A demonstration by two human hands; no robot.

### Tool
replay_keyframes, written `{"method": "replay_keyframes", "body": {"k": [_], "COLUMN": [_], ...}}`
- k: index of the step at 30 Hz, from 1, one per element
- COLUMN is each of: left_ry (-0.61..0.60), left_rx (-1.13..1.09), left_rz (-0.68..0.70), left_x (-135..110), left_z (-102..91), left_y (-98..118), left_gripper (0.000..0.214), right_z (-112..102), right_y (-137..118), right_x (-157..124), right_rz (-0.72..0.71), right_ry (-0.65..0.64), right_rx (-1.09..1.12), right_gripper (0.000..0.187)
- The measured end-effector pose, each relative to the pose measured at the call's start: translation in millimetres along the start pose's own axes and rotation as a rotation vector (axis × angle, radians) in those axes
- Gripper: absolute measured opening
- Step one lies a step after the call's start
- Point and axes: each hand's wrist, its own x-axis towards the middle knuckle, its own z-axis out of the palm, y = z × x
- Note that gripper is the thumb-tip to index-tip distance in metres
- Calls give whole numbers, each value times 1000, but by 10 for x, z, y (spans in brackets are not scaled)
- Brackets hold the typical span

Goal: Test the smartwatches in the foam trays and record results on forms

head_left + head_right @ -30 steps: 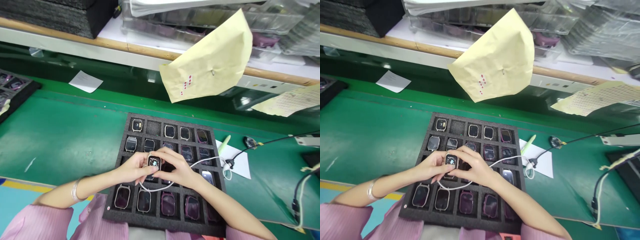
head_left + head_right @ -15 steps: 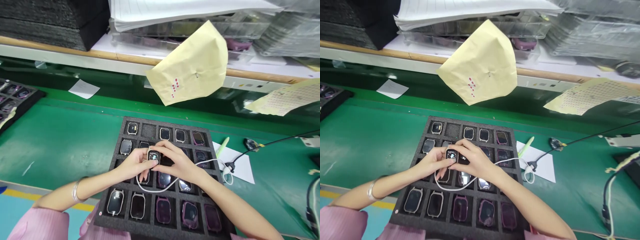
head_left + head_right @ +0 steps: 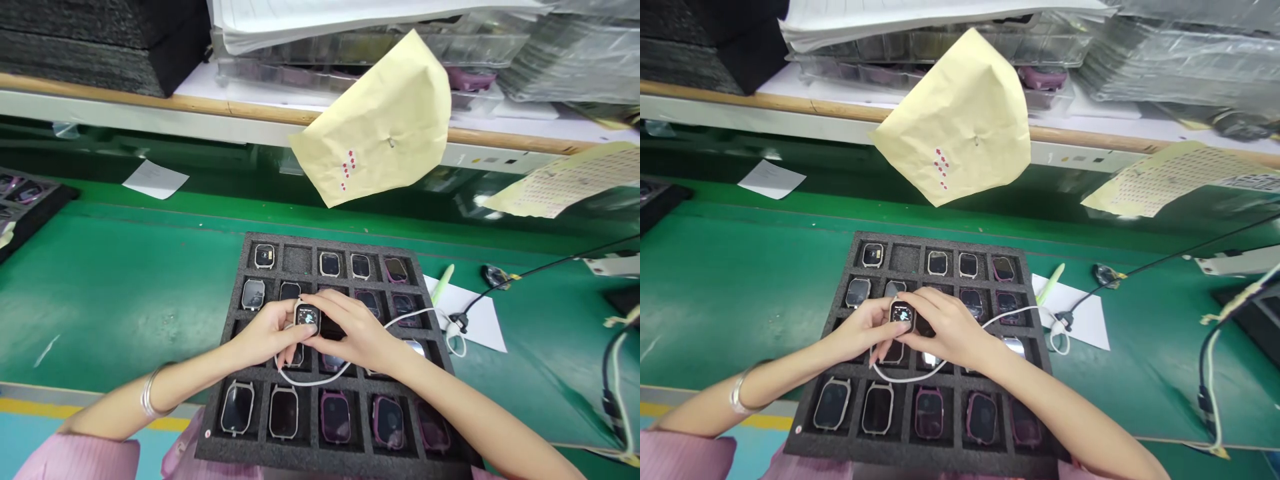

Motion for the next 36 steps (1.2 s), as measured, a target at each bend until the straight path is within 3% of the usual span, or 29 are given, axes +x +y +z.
{"method": "replay_keyframes", "body": {"k": [8,11,14,18,23,28,30,36], "left_ry": [3,40,-20,26,19,11,34,12], "left_rx": [48,88,-6,-119,-132,-69,-42,-116], "left_rz": [-15,79,148,80,56,60,42,-22], "left_x": [1,5,21,50,64,26,40,252], "left_z": [-3,-7,-25,-29,-14,16,66,239], "left_y": [-44,-67,-52,7,6,-38,-20,96], "left_gripper": [37,42,54,37,35,29,28,32], "right_z": [-6,-121,-226,-209,-234,-564,-665,-638], "right_y": [-16,16,185,519,623,548,558,601], "right_x": [5,107,327,655,687,420,379,507], "right_rz": [-22,-11,87,227,65,88,113,101], "right_ry": [-15,-46,7,107,-163,-250,-310,-403], "right_rx": [-39,-43,124,94,-223,-456,-522,-635], "right_gripper": [44,37,21,25,47,27,28,30]}}
